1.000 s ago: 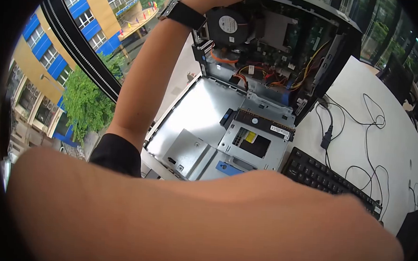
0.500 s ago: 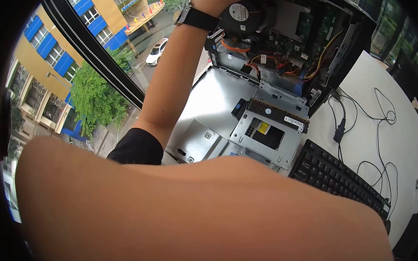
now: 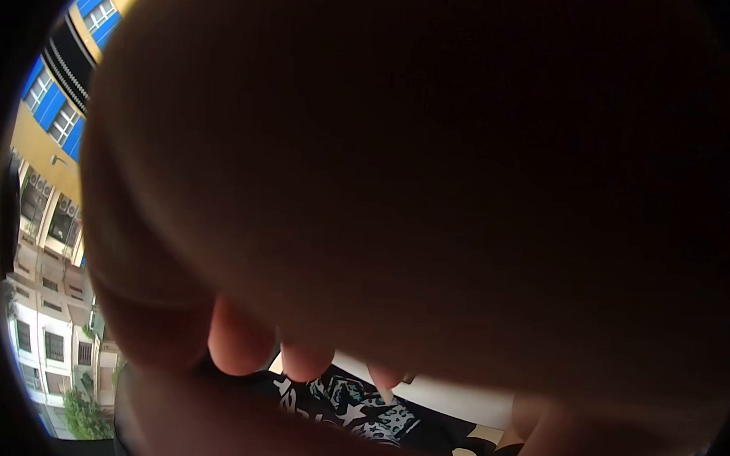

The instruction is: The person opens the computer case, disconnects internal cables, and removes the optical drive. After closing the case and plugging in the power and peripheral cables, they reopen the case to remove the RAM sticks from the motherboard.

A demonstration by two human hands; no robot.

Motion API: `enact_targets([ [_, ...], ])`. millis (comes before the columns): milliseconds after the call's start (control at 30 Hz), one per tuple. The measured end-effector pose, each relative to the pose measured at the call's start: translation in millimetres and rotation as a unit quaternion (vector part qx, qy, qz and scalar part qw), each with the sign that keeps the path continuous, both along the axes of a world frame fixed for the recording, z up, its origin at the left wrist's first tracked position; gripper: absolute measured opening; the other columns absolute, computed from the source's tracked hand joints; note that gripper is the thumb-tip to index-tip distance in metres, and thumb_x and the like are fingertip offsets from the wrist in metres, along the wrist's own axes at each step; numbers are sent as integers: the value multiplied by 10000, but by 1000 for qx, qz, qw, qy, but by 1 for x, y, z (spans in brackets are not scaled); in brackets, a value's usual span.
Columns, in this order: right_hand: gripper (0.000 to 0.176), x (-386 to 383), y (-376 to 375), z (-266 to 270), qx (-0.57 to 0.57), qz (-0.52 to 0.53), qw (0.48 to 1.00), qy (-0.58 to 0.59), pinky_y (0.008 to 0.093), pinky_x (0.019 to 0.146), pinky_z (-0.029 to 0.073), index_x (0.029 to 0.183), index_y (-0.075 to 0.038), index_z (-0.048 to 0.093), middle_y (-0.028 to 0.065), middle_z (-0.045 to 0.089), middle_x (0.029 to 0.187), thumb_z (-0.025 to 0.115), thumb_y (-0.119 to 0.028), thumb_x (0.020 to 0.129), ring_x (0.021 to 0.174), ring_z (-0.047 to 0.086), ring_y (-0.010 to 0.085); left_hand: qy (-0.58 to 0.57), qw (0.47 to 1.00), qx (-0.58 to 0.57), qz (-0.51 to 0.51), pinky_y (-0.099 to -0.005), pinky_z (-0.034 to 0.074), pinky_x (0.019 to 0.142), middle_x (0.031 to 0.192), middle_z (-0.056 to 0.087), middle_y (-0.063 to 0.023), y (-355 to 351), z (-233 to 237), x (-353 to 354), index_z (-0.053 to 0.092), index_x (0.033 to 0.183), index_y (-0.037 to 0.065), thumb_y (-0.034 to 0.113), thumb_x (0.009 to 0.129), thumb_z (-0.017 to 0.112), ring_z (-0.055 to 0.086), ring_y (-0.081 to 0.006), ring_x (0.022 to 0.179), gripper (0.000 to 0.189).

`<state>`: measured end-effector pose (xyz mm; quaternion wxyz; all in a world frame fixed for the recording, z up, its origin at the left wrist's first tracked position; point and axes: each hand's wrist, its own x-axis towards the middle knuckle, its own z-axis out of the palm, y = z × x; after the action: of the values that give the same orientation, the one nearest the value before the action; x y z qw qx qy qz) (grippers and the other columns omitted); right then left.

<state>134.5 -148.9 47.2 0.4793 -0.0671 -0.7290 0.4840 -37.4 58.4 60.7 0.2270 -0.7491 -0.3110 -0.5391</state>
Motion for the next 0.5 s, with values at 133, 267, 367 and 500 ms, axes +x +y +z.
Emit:
enact_targets([
  [133,210,7,-4,4,-9,-53,999,0,283,644,530,858,83,714,188,710,825,687,-122,893,750,673,185,8,1000,-6,14,-445,463,542,586,604,-186,1,2,-1,678,652,8,406,1002,544,624,-355,556,547],
  [267,213,7,-6,11,-20,-110,993,-37,270,644,517,860,78,715,177,708,812,682,-130,889,742,666,171,3,1000,-10,4,-447,450,536,585,595,-184,0,0,0,668,655,11,406,1008,542,613,-352,541,545],
  [367,215,3,-3,15,-30,-170,979,-109,260,644,508,861,74,715,169,706,802,678,-136,887,737,661,161,7,1000,-7,14,-438,437,524,569,580,-178,0,0,-1,658,646,9,405,1010,539,592,-351,517,550],
  [500,156,7,30,-6,63,-353,862,-358,272,635,454,949,-6,707,51,688,790,676,-151,900,704,618,129,3,999,-42,16,-437,441,525,569,586,-180,-6,3,0,657,635,6,397,1002,549,602,-350,525,547],
])
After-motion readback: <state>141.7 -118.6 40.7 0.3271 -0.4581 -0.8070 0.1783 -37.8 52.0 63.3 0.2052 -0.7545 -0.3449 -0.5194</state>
